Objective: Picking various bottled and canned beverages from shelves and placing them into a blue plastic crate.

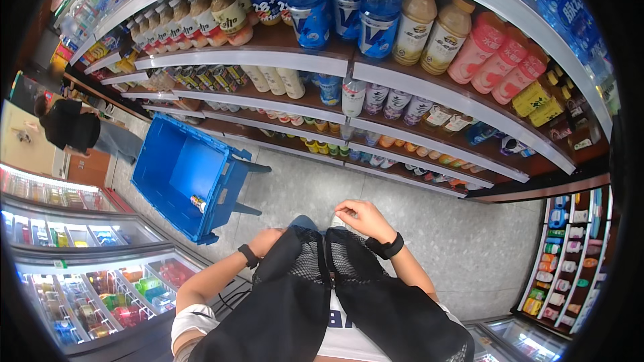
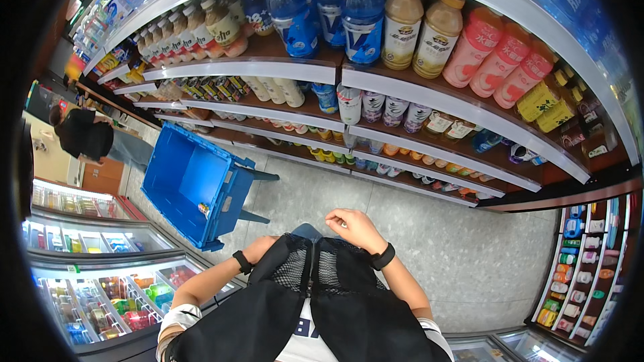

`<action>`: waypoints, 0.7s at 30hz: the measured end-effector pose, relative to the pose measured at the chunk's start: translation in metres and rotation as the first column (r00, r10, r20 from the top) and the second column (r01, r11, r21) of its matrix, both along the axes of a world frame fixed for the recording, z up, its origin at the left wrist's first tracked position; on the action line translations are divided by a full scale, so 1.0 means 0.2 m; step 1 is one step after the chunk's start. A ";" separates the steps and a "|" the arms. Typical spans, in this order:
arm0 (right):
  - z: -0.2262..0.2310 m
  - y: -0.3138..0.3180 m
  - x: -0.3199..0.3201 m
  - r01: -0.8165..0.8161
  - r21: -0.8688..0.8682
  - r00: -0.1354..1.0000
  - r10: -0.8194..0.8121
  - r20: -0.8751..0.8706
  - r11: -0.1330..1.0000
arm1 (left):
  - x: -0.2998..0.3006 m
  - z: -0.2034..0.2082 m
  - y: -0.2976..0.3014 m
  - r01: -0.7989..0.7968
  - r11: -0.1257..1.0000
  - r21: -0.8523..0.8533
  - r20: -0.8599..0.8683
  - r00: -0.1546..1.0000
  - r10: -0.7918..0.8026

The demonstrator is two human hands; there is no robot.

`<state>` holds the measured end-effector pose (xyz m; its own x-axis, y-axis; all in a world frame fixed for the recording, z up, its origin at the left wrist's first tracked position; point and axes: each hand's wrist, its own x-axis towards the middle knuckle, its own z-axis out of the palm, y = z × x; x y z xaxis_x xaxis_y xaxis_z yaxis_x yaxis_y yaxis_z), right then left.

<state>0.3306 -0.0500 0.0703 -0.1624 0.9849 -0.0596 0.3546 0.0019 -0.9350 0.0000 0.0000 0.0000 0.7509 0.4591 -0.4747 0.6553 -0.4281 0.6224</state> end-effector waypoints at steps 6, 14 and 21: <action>0.02 0.00 -0.17 -0.047 0.040 0.997 0.045 0.056 0.998 | -0.15 -0.06 -0.12 -0.081 0.996 -0.048 0.196 0.977 0.088; 0.05 0.01 -0.31 -0.151 0.027 0.979 0.146 0.139 0.988 | -0.10 0.24 -0.24 -0.238 0.971 0.032 0.209 0.951 0.226; 0.10 -0.02 -0.71 -0.297 0.010 0.946 0.293 0.135 0.955 | -0.36 0.00 -0.30 -0.239 0.966 0.096 0.237 0.948 0.211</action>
<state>0.1886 -0.0549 0.0898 -0.4386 0.8958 -0.0715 0.4533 0.1518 -0.8784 -0.0714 -0.0600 0.0006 0.7014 0.6723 -0.2368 0.5937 -0.3671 0.7161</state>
